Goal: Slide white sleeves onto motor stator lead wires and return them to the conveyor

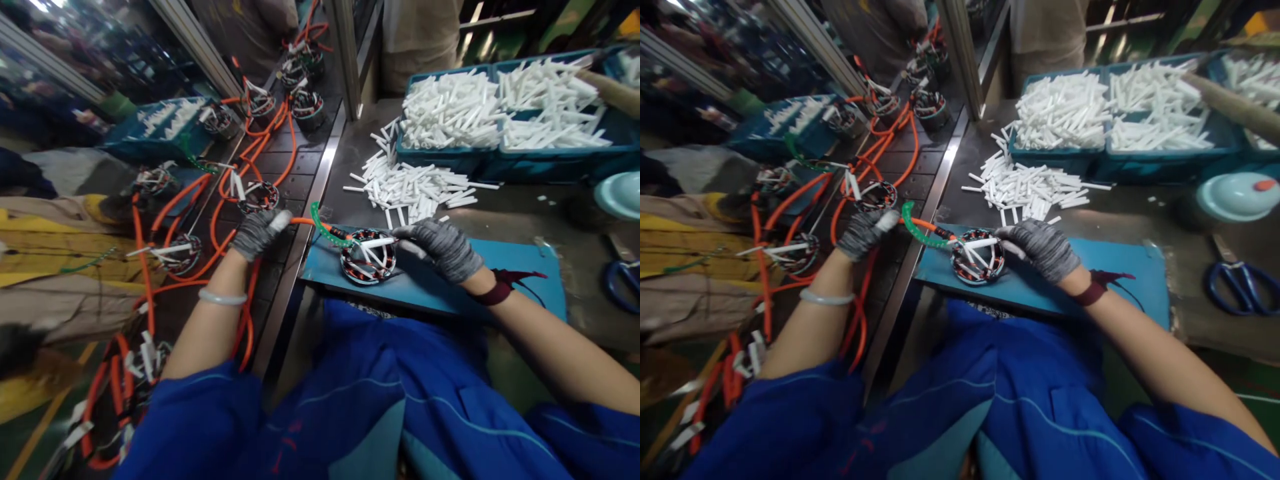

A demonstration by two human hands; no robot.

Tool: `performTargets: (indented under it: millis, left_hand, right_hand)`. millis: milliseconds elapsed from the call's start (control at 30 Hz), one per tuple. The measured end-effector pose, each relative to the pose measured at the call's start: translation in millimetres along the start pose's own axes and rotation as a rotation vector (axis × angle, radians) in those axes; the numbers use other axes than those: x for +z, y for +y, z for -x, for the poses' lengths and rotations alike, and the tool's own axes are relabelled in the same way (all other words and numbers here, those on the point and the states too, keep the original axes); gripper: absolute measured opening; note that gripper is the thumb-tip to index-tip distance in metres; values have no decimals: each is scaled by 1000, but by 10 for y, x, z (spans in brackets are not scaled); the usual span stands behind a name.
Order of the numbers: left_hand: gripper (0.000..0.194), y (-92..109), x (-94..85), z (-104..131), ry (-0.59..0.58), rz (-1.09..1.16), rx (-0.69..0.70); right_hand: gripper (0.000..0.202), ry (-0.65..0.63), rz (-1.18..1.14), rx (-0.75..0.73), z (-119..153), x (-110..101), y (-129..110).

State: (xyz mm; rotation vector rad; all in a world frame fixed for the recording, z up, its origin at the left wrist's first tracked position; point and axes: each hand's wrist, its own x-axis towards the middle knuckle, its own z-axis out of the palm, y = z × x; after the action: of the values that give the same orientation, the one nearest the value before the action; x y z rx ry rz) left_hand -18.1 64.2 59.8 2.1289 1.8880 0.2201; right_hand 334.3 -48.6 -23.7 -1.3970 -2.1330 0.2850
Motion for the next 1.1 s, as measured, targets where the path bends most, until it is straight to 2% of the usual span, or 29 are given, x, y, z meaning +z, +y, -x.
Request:
performTargets:
  millis: [67,133,167,233,267,300,333,367,400,433,500,567,633,733,800,867,967,1100]
  left_hand:
    - [37,16,42,95,-79,-137,145]
    - [41,91,-34,269,-321,-201,343]
    - [39,170,-84,358,-491,-165,464]
    - [32,413,-128,485,-827,94,716]
    - [33,562,-103,505,-874,213,802]
    - [35,714,-41,491,-816,288,842]
    - [36,860,50,448,-692,296,842]
    - [35,988,161,380,-571,242,813]
    - [35,1094,277,300,-507,144,777]
    - [35,1173,383,219,-494,35,749]
    - [37,1251,529,98,-554,-129,745]
    - [34,1238,561,70,-541,-182,769]
    - [36,1171,510,131,-417,-227,760]
    - [40,1064,416,266,-290,-338,704]
    - [39,1029,405,317,-311,-360,682]
    - [38,1026,435,332,-352,-336,663]
    - [37,1040,494,327,-389,-285,671]
    - [39,956,496,309,-415,-239,738]
  right_hand:
    - [48,21,-112,54,110,-20,20]
    - [51,0,-191,112,158,-35,0]
    - [50,-25,-217,133,153,-39,-29]
    - [50,-96,-252,166,92,-39,-117]
    - [51,-135,-270,180,42,-36,-167]
    - [52,-174,-296,202,-13,-31,-216]
    - [53,-214,-332,235,-70,-27,-260]
    - [53,-252,-376,279,-122,-23,-297]
    - [53,-284,-422,329,-166,-22,-325]
    - [52,-301,-454,378,-198,-23,-346]
    - [49,-275,-410,423,-222,-35,-370]
    - [50,-167,-259,370,-197,-57,-371]
    - [49,-47,-196,294,-147,-70,-350]
    - [41,11,-493,236,-87,-7,-293]
    - [40,-37,-743,183,-86,102,-257]
    - [33,-99,-889,152,-121,226,-224]
    - [32,-178,-1026,218,-227,344,-159]
    - [35,-367,-1114,242,-400,327,-74]
